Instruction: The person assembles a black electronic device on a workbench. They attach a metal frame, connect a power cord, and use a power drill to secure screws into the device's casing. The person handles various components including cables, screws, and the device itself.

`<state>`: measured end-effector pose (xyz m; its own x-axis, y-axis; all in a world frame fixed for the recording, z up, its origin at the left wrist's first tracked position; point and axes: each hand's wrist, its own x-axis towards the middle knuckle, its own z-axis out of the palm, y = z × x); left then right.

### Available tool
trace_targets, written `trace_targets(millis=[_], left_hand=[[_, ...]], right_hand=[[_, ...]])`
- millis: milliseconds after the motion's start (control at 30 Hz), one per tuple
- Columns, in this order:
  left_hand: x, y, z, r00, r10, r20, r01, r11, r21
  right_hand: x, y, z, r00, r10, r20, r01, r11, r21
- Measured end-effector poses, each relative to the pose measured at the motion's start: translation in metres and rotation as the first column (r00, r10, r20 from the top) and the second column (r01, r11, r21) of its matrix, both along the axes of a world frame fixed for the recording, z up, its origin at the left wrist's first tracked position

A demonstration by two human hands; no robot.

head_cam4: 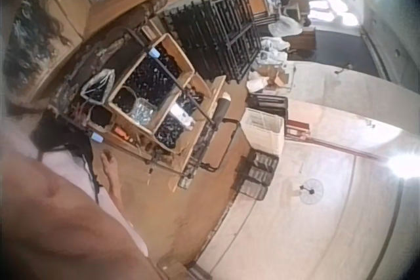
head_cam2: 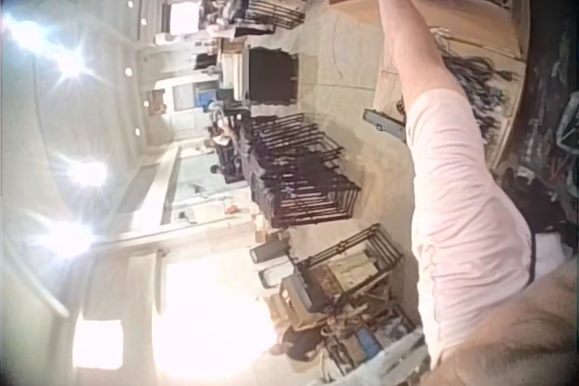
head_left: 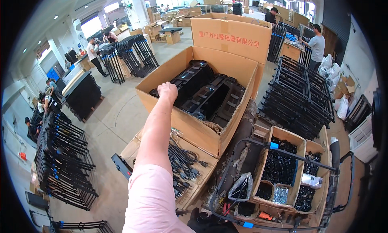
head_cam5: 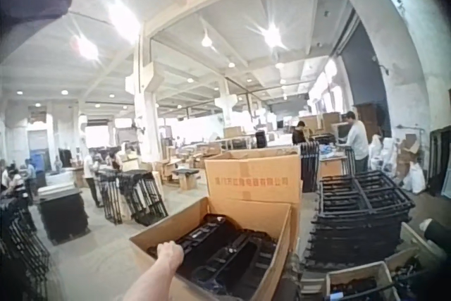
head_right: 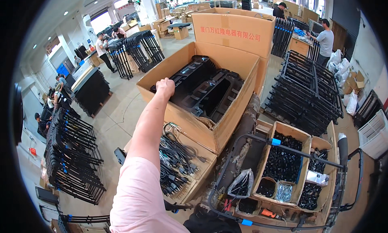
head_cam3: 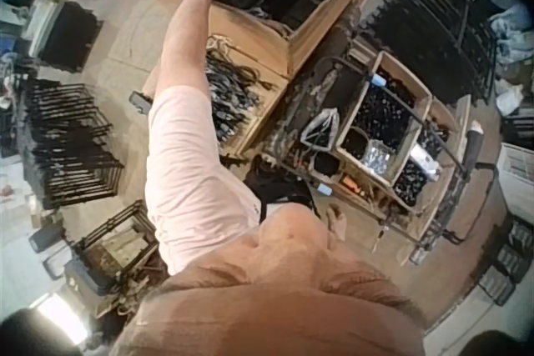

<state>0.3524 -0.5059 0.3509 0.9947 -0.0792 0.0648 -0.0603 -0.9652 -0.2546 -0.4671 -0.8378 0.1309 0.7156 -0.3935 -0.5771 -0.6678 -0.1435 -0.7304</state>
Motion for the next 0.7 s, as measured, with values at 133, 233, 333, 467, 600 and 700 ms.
trace_targets(millis=[133, 233, 333, 467, 600, 700], left_hand=[[-0.021, -0.011, 0.019, 0.954, -0.253, 0.158, 0.257, 0.966, -0.005], [-0.031, -0.004, 0.048, 0.838, -0.185, 0.513, 0.387, 0.865, -0.320], [-0.061, -0.006, 0.081, 0.764, 0.002, 0.645, 0.493, 0.643, -0.586], [-0.127, -0.014, 0.094, 0.856, 0.061, 0.513, 0.517, -0.083, -0.852], [-0.283, -0.074, 0.066, 0.951, -0.040, 0.307, 0.247, -0.502, -0.829], [-0.399, -0.102, 0.005, 0.949, -0.292, 0.119, -0.040, -0.487, -0.872]], right_hand=[[0.014, 0.015, 0.011, 0.989, 0.108, -0.097, -0.113, 0.992, -0.054], [0.035, 0.015, 0.023, 0.985, 0.127, -0.121, -0.127, 0.992, 0.006], [0.081, 0.007, 0.081, 0.967, 0.247, 0.068, -0.237, 0.964, -0.120], [0.170, -0.002, 0.147, 0.942, 0.099, 0.322, -0.008, 0.962, -0.273], [0.272, -0.004, 0.199, 0.787, 0.038, 0.615, 0.119, 0.970, -0.213], [0.310, 0.010, 0.226, 0.666, -0.037, 0.745, 0.025, 0.999, 0.028]])
